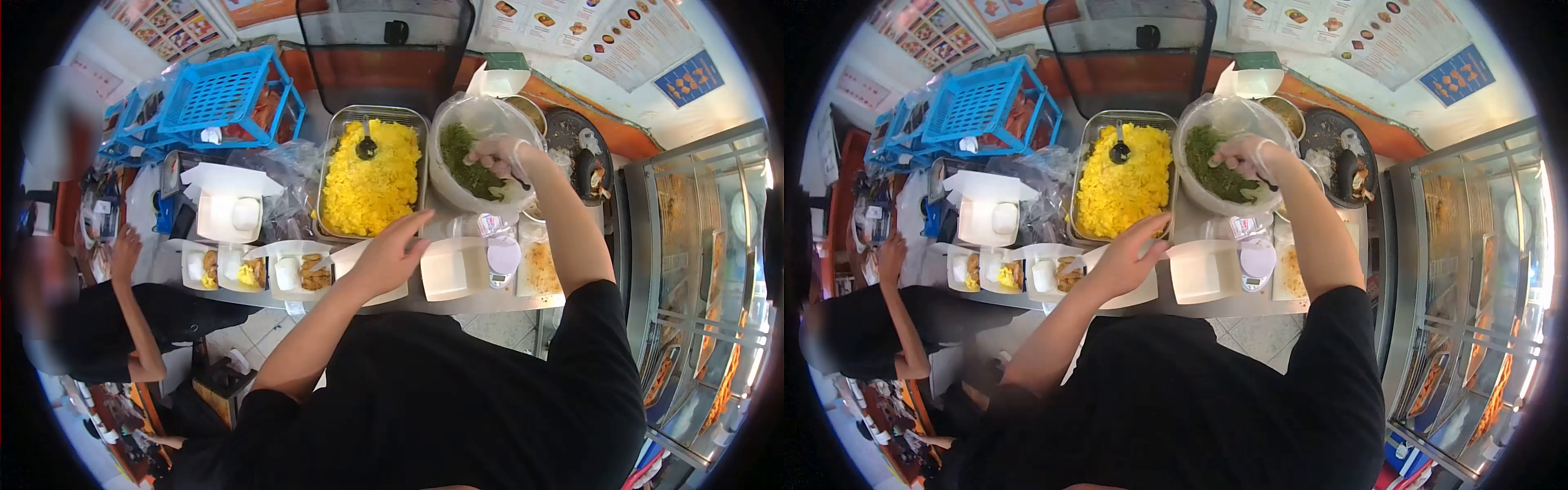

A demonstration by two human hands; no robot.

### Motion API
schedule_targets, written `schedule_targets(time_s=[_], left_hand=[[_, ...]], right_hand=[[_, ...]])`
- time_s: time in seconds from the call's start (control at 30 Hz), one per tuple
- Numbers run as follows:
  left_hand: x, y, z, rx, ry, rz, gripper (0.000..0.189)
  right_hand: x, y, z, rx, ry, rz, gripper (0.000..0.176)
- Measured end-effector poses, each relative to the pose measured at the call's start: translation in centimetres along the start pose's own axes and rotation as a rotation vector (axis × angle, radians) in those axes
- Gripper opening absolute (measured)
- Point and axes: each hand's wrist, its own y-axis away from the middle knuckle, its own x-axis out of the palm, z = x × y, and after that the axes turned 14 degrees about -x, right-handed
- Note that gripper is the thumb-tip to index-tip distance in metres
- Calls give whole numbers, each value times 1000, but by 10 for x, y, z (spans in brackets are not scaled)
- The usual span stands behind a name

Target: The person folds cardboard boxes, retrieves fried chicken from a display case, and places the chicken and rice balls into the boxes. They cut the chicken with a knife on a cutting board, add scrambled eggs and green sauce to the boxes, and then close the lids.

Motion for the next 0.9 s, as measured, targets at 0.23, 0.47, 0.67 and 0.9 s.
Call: schedule_targets(time_s=[0.23,0.47,0.67,0.9], left_hand=[[-94,136,128,-328,489,-483,29],[-189,273,253,-756,819,-743,22],[-213,311,316,-849,892,-401,24],[-234,319,340,-858,818,-144,27]], right_hand=[[4,48,-1,-241,77,-578,19],[75,81,48,-72,27,-497,20],[242,78,57,-73,10,-421,22],[412,50,27,-78,-96,-216,20]])
